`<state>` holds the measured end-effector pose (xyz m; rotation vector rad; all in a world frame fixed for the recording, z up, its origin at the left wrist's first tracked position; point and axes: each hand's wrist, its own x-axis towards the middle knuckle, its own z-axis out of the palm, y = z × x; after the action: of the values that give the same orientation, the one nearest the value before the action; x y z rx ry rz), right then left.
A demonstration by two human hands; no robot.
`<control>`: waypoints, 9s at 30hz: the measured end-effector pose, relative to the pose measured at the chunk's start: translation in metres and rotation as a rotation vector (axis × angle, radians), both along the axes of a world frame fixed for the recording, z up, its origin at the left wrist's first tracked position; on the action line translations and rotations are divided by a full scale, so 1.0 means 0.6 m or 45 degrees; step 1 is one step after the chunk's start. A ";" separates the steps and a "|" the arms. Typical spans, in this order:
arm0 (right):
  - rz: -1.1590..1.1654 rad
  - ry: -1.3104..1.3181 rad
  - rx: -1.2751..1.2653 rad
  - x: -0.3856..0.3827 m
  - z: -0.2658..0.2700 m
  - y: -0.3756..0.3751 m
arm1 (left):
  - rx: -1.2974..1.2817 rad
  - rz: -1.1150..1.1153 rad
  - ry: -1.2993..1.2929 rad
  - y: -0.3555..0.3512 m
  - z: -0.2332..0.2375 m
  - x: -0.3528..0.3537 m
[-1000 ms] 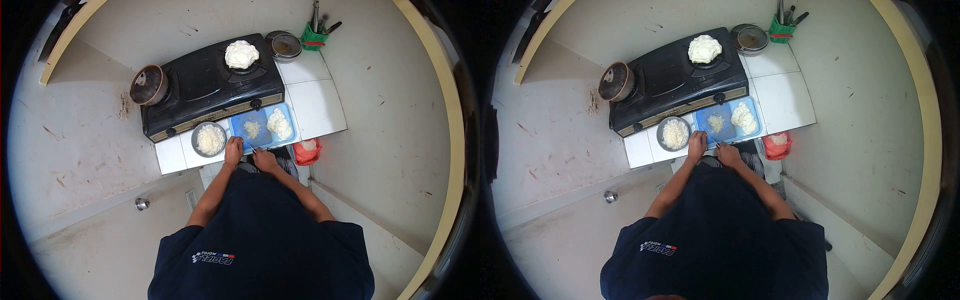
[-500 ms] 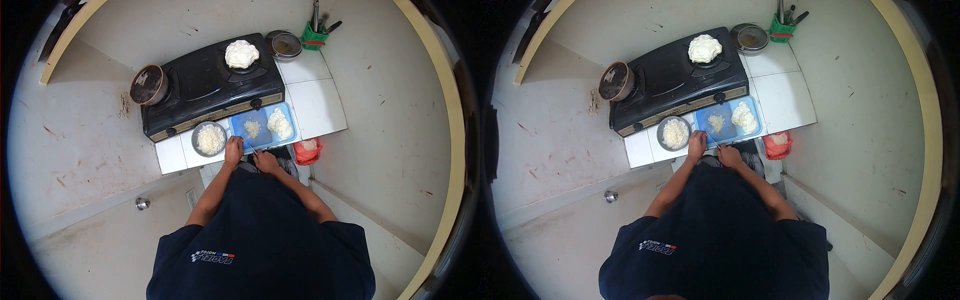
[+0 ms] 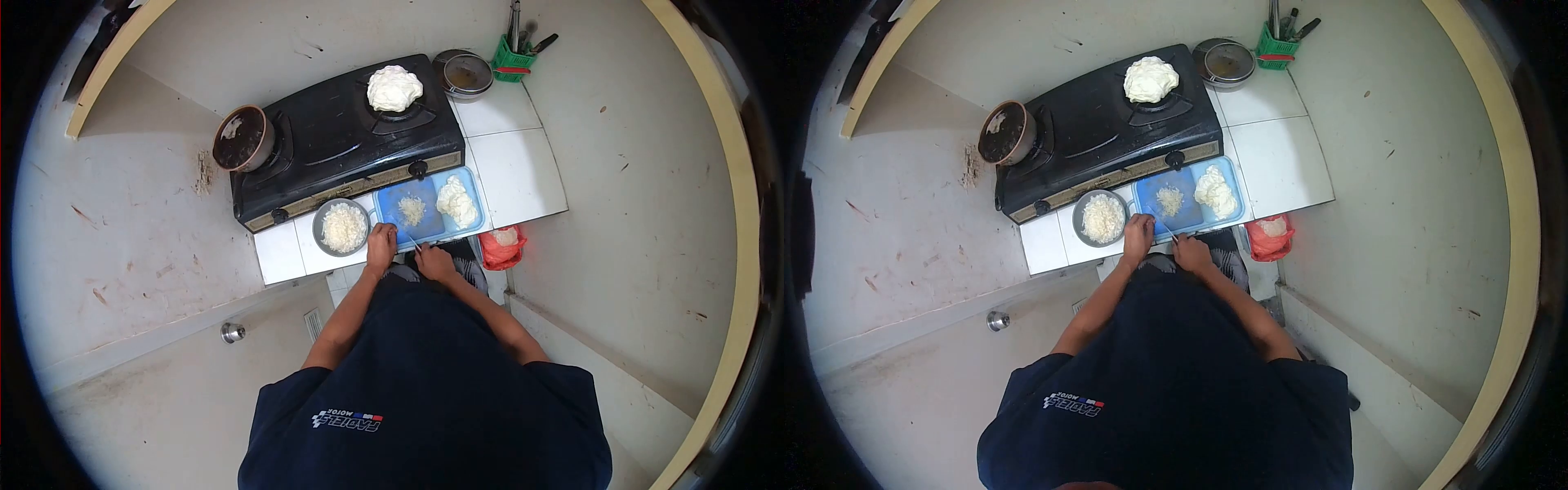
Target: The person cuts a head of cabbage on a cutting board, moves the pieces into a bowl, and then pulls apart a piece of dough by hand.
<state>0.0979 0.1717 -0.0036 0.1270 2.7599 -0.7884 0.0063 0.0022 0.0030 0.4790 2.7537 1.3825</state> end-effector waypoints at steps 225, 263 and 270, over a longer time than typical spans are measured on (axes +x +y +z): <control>0.037 0.025 -0.087 -0.018 0.001 -0.034 | -0.028 0.022 -0.162 -0.027 -0.004 0.019; 0.033 0.018 0.018 -0.005 0.008 -0.025 | -0.275 0.110 -0.115 -0.017 0.007 0.019; 0.017 0.013 -0.016 -0.003 0.002 -0.025 | -0.221 0.149 -0.150 -0.015 0.007 0.021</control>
<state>0.0963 0.1565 -0.0023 0.1021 2.7623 -0.8048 0.0189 -0.0069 0.0070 0.2253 2.8099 1.1369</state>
